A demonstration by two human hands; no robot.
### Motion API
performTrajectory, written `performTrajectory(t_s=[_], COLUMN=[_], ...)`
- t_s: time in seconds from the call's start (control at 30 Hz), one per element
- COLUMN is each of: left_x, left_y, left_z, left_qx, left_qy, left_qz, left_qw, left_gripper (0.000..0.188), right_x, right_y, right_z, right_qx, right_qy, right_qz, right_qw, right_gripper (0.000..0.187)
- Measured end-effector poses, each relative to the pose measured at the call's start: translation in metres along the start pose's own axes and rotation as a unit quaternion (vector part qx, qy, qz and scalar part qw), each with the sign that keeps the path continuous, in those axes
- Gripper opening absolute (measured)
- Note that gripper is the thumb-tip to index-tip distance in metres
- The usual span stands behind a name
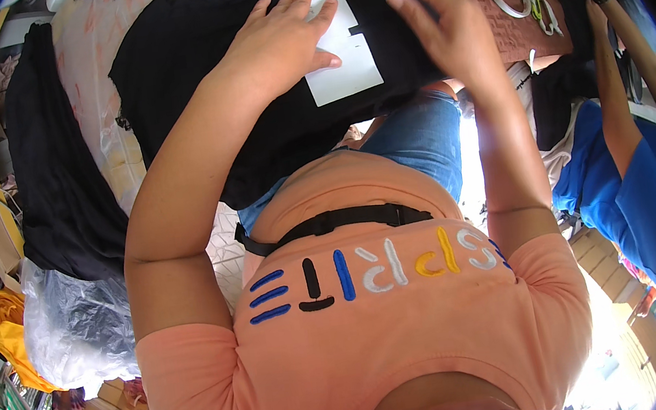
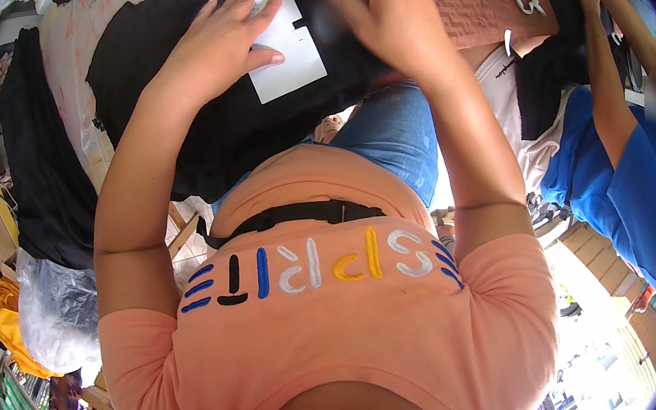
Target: The person positions a template over a black garment, marks points on the fabric, and attaches a white tag to the garment by hand.
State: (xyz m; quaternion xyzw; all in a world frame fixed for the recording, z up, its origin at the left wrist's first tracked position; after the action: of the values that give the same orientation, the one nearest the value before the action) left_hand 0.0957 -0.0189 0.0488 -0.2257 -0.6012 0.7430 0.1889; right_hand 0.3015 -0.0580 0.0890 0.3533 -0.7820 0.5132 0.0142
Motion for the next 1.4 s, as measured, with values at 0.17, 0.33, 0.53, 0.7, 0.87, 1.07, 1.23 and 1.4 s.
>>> performTrajectory(t_s=[0.17, 0.33, 0.53, 0.7, 0.87, 1.07, 1.23, 1.4], left_x=[-0.004, 0.000, 0.001, -0.001, -0.002, 0.001, -0.005, -0.007], left_y=[-0.001, 0.013, 0.013, 0.011, 0.010, -0.005, -0.019, -0.022], left_z=[-0.004, -0.011, -0.011, -0.012, -0.012, -0.012, -0.005, -0.003], left_qx=[0.000, -0.029, -0.022, 0.003, 0.012, 0.075, 0.093, 0.100], left_qy=[0.001, -0.002, 0.003, 0.008, 0.006, 0.041, 0.032, 0.019], left_qz=[-0.015, -0.034, -0.049, -0.069, -0.068, -0.048, -0.033, -0.023], left_qw=[1.000, 0.999, 0.999, 0.998, 0.998, 0.995, 0.995, 0.995], left_gripper=[0.072, 0.072, 0.071, 0.070, 0.068, 0.067, 0.066, 0.066], right_x=[0.009, 0.009, 0.008, 0.024, 0.025, 0.027, 0.030, 0.030], right_y=[0.027, 0.025, 0.021, 0.016, 0.027, 0.028, 0.026, 0.027], right_z=[0.055, 0.062, 0.057, 0.062, 0.066, 0.063, 0.060, 0.059], right_qx=[0.093, 0.120, 0.112, 0.072, 0.020, -0.003, -0.003, -0.008], right_qy=[-0.082, -0.097, -0.117, -0.122, -0.131, -0.156, -0.152, -0.149], right_qz=[0.068, 0.123, 0.111, 0.010, -0.034, -0.052, -0.047, -0.051], right_qw=[0.990, 0.980, 0.980, 0.990, 0.991, 0.986, 0.987, 0.987], right_gripper=[0.041, 0.038, 0.038, 0.042, 0.026, 0.015, 0.014, 0.014])
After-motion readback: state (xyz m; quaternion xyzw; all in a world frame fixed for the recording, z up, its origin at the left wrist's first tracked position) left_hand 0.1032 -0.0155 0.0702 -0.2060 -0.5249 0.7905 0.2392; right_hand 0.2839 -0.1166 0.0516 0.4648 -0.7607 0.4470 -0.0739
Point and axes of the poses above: each hand's wrist, its own z-axis away from the middle knuckle, its own y-axis out of the palm, x = y × z, the point moved 2 cm from there along -z, towards the middle knuckle, and after that the axes turned 13 degrees about -y, right-handed, at the moved point
